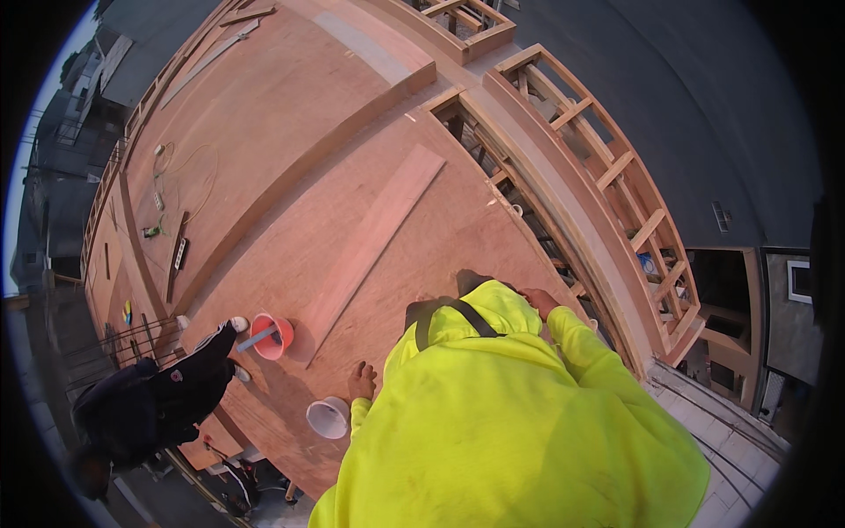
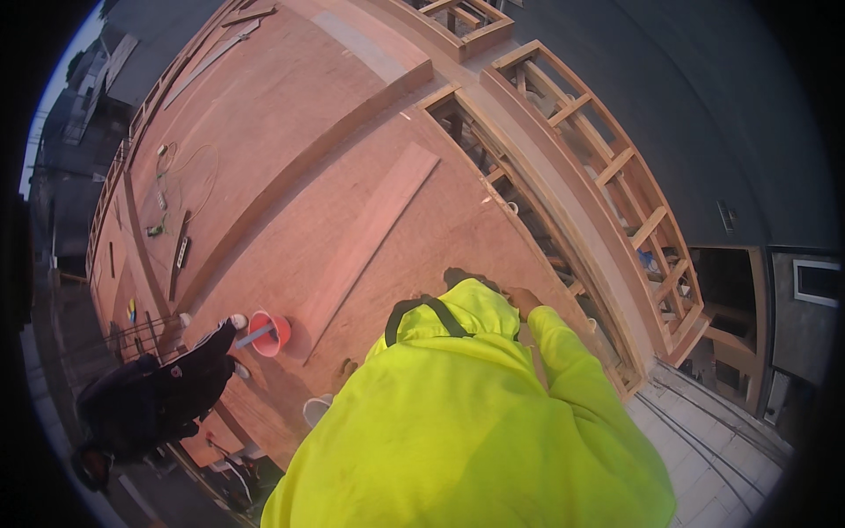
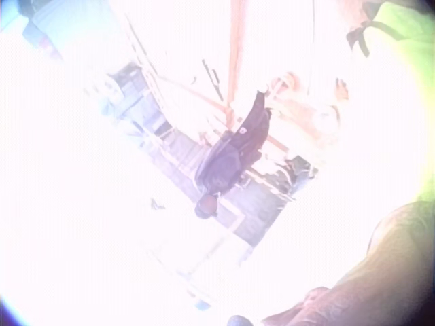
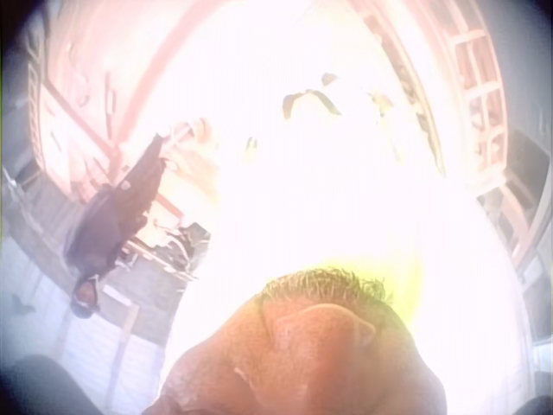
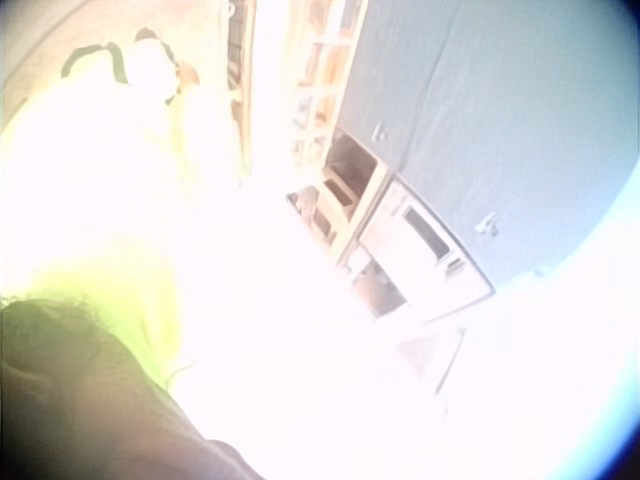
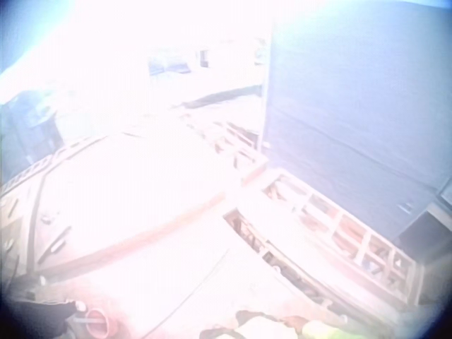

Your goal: The person uses an angle grinder to cut a sheet of plywood on a roof, then hammers nails to secure the sheet to the wooden rafters. The person also positions a wooden plank as part of the framing.

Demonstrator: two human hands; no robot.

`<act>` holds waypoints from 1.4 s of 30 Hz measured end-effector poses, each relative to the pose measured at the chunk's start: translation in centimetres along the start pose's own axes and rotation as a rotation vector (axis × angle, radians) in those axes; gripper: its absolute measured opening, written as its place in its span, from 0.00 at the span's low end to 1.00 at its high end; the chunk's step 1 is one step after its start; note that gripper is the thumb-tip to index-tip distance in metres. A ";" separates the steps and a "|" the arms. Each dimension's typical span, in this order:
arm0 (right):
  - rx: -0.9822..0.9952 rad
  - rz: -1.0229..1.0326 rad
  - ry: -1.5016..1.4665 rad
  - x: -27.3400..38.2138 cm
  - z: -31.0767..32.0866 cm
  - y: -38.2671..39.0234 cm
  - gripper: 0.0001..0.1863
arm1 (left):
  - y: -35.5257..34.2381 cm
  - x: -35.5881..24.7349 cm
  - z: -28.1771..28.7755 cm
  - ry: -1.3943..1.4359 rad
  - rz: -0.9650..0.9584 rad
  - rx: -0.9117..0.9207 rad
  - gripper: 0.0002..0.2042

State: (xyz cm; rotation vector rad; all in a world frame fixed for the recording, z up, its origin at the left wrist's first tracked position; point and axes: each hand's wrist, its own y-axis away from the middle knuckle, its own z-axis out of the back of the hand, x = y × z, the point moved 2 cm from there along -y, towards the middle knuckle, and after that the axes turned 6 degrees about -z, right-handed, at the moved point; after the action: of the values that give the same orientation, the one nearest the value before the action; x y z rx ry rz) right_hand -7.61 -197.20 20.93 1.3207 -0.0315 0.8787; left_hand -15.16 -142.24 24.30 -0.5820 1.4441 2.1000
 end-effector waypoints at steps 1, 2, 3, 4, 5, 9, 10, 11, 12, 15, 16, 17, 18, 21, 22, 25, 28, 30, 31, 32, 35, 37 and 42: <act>0.003 -0.035 -0.080 -1.0 -0.7 0.0 0.28 | 0.1 0.0 0.2 -0.028 -0.020 0.008 0.28; -0.010 -0.016 -0.080 -1.9 -1.3 0.0 0.28 | 0.1 -0.1 0.3 -0.055 -0.039 0.016 0.28; -0.024 0.003 -0.079 -2.7 -1.8 0.1 0.27 | 0.0 -0.2 0.5 -0.082 -0.059 0.024 0.28; -0.035 0.025 -0.077 -2.9 -2.3 0.5 0.27 | 0.0 -0.2 0.7 -0.094 -0.055 0.031 0.28; -0.046 0.029 -0.079 -3.0 -2.9 0.9 0.23 | -0.1 -0.2 0.9 -0.106 -0.052 0.038 0.28; -0.006 -0.118 -0.492 -1.2 -4.3 3.2 0.22 | -1.5 2.5 2.5 -0.091 -0.110 0.064 0.28; 0.021 -0.199 -0.695 -0.8 -4.7 3.7 0.24 | -1.8 2.9 2.8 -0.080 -0.085 0.065 0.28; -0.022 -0.092 -0.534 -2.3 -5.3 3.3 0.24 | -2.2 2.8 2.8 -0.075 -0.061 0.075 0.27; -0.064 0.015 -0.368 -4.8 -5.9 2.3 0.23 | -2.7 2.7 2.8 -0.068 -0.038 0.085 0.27; -0.047 -0.024 -0.370 -4.0 -6.3 2.7 0.23 | -3.0 2.5 3.4 -0.102 -0.061 0.074 0.28; -0.028 -0.103 -0.458 -2.9 -6.2 3.6 0.23 | -3.2 3.0 3.6 -0.089 -0.067 0.074 0.28; -0.028 -0.100 -0.454 -3.6 -6.5 3.2 0.23 | -3.6 3.8 3.8 -0.075 -0.073 0.073 0.28; -0.027 -0.097 -0.450 -5.0 -6.9 2.1 0.24 | -3.8 4.4 3.9 -0.062 -0.079 0.073 0.28; -0.070 -0.039 -0.238 -4.8 -6.6 1.5 0.25 | -3.2 3.2 4.0 -0.072 -0.081 0.089 0.28; -0.084 -0.009 -0.132 -4.3 -6.4 1.4 0.25 | -3.1 3.5 4.3 -0.057 -0.070 0.074 0.28; -0.097 0.014 -0.211 -5.9 -6.5 0.1 0.26 | -3.1 4.0 4.6 -0.051 -0.045 0.062 0.28; -0.068 -0.063 -0.223 -0.2 -5.7 3.2 0.27 | -2.4 3.8 5.4 -0.080 -0.034 0.041 0.28; -0.072 -0.030 -0.159 -1.1 -5.5 2.4 0.29 | -3.3 5.2 6.0 -0.049 -0.032 0.051 0.28; -0.076 -0.020 -0.130 -1.5 -5.6 2.4 0.29 | -3.3 4.9 5.9 -0.054 -0.031 0.057 0.28; -0.082 -0.030 -0.157 -1.9 -5.6 2.3 0.30 | -3.3 4.3 5.7 -0.058 -0.030 0.063 0.28; -0.095 -0.030 -0.185 -0.7 -5.7 2.7 0.30 | -3.7 4.8 5.6 -0.003 -0.034 0.048 0.28; -0.109 -0.008 -0.135 1.6 -5.3 4.2 0.30 | -3.8 5.0 5.5 -0.001 -0.048 0.041 0.28; -0.094 0.063 -0.179 -5.6 -6.4 -0.9 0.30 | -6.4 9.4 4.5 0.000 0.013 0.109 0.27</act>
State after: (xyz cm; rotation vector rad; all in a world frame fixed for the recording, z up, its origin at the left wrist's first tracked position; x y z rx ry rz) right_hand -13.87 -194.78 15.55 1.3125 -0.2525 0.8007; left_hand -18.62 -134.43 15.47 -0.5315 1.5549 2.0170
